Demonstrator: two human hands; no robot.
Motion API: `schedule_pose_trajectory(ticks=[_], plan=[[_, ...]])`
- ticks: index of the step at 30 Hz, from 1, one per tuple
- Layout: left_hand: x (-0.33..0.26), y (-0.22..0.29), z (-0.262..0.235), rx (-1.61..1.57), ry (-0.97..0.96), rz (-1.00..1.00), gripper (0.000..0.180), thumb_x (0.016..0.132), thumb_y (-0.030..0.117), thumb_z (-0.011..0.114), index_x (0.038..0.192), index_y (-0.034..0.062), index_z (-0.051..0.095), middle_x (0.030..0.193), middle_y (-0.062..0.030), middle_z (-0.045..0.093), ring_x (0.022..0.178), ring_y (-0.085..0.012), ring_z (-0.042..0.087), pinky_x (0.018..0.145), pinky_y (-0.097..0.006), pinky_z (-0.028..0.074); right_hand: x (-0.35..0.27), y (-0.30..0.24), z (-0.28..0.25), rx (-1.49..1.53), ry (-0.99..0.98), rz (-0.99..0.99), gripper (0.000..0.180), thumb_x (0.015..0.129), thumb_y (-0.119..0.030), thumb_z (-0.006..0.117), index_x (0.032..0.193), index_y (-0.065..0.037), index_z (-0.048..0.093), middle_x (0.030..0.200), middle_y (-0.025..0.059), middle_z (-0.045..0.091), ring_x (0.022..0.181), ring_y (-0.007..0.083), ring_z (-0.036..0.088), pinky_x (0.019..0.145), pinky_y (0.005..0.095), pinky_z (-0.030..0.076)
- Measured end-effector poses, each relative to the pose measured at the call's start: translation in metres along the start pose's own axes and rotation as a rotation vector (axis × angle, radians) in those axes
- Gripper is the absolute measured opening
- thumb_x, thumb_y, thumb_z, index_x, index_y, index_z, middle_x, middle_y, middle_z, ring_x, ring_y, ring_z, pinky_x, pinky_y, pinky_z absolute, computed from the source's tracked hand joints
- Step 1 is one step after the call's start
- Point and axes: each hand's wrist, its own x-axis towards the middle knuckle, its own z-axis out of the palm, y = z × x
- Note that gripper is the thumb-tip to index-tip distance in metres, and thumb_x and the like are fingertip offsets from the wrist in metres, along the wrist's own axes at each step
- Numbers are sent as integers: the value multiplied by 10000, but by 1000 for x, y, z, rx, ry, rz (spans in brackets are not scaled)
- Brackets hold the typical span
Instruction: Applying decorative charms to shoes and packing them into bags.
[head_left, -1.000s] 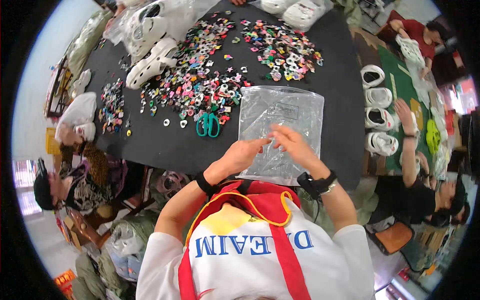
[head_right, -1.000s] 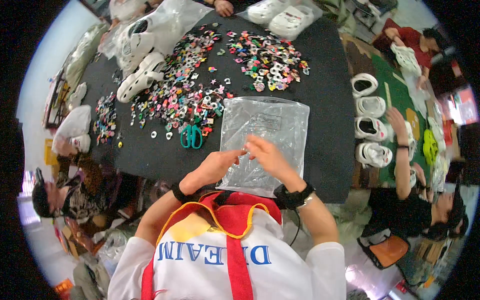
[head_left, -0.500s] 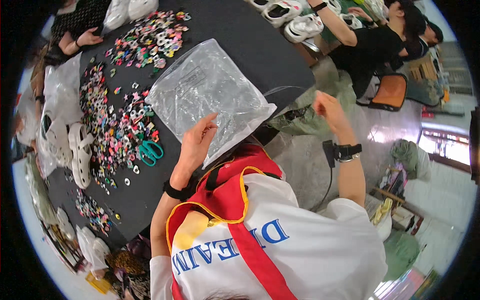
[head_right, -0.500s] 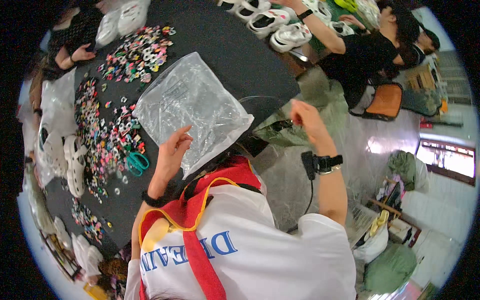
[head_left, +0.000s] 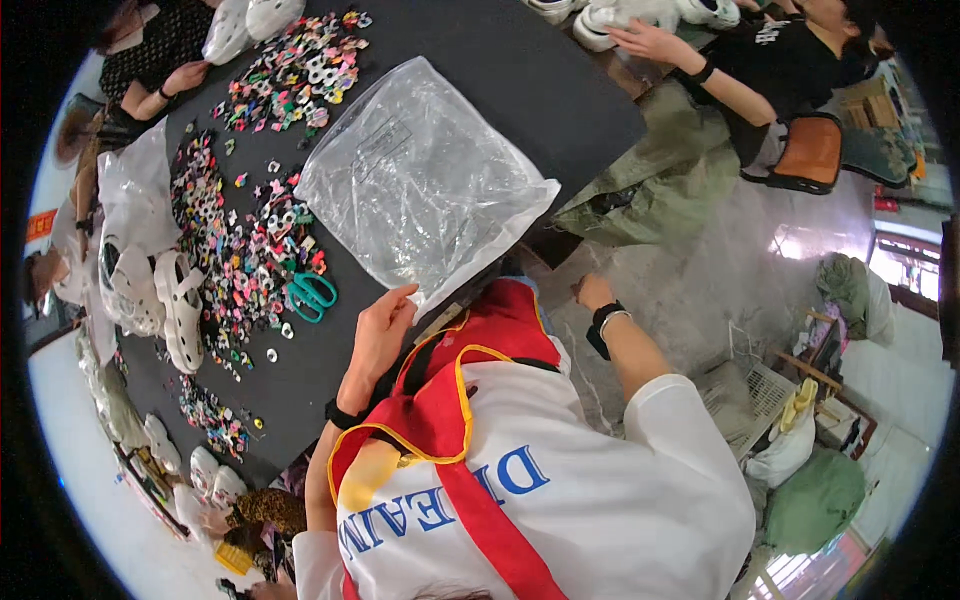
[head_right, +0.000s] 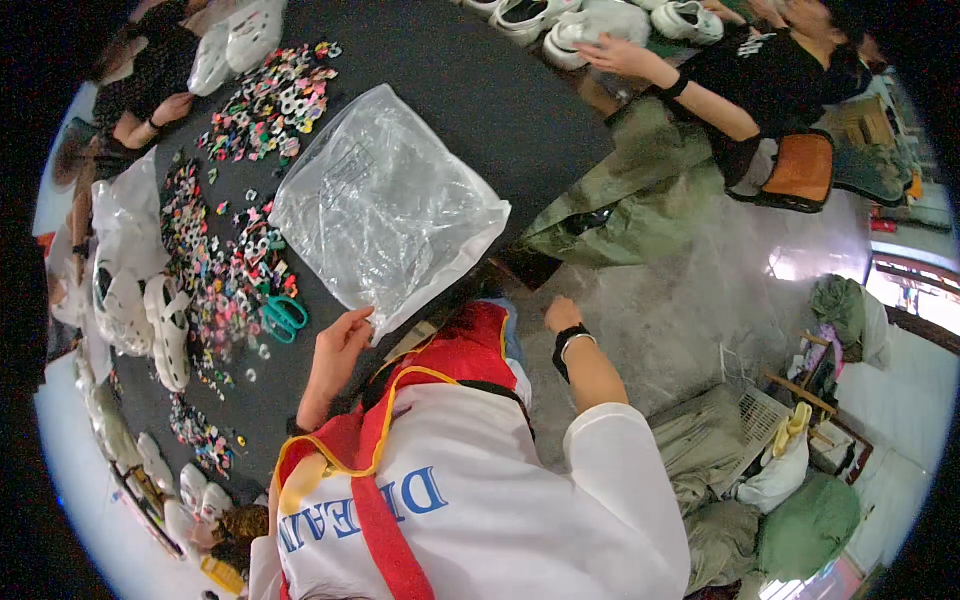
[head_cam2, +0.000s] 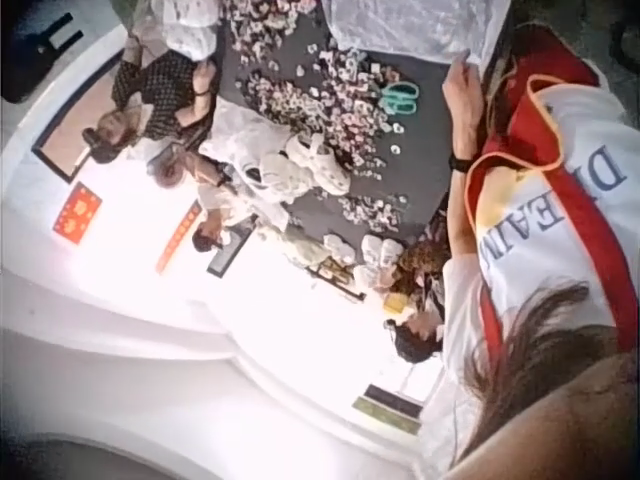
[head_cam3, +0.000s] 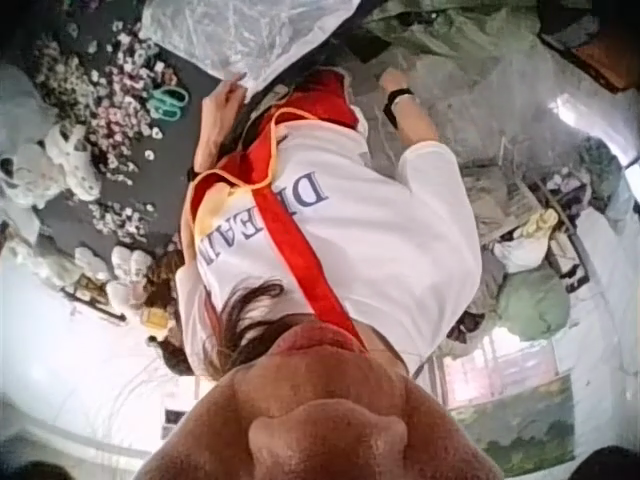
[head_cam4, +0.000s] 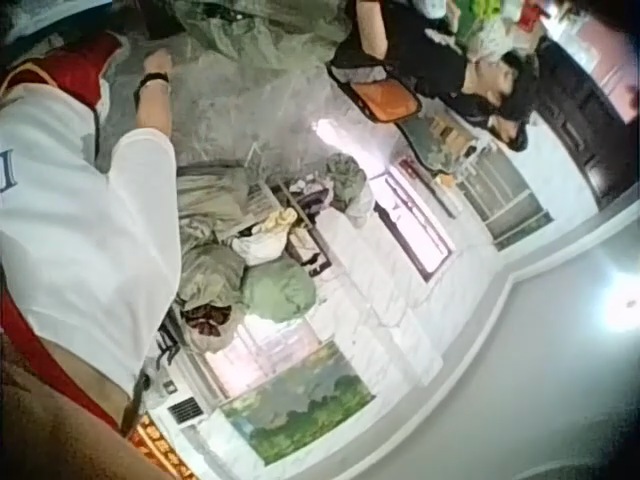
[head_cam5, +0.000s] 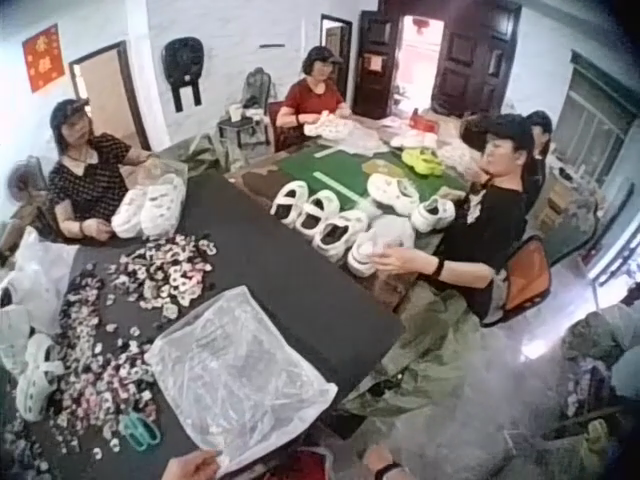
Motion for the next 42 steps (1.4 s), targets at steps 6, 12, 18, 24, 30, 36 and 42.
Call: schedule_pose_trajectory(ticks=[6,12,18,24,30,36,42], plan=[[-22,-21,0,-4,28,18,285,811,68,517,1086,-3,542,750,-28,566,670,-78,520,625,-220,450,86,26,58,432,4,-144,297,824,-324,522,806,-38,599,620,102,572,497,237,518,485,327,425],[-37,-28,-1,17,79,36,290,812,78,535,1100,42,543,734,-34,565,662,-73,506,623,-215,429,52,-45,-21,1584,-219,363,241,845,-313,522,914,-94,595,726,62,539,545,165,446,466,293,372],[-26,-36,1,211,140,109,486,755,154,580,1215,106,431,834,-146,588,773,-280,587,670,-355,462,35,-44,-97,1525,719,359,325,846,-169,491,1148,-70,418,833,62,491,676,162,443,628,315,400],[2,-43,19,370,-126,114,522,732,268,588,1206,124,426,880,-194,581,818,-345,568,705,-406,450,-61,-135,-211,1274,276,-382,249,803,-238,545,973,-57,540,818,27,552,669,126,506,588,272,422],[29,-33,31,346,-27,280,395,770,209,556,1144,105,485,912,-200,582,842,-333,571,720,-404,459,-40,-165,-233,1017,20,-580,270,743,-107,567,1000,-30,533,850,44,578,726,120,554,564,257,452],[35,-2,28,133,46,305,434,767,174,571,1177,92,456,875,-141,592,805,-299,582,707,-373,463,-8,-156,-318,1564,319,-572,254,824,-70,491,1074,-55,448,974,60,529,844,171,547,654,325,490],[33,-34,17,98,81,240,367,752,156,585,1100,60,522,831,-134,602,764,-296,586,671,-369,467,87,-129,-332,2006,463,-398,221,802,-48,458,1022,-75,474,994,80,533,871,233,556,663,378,492]])
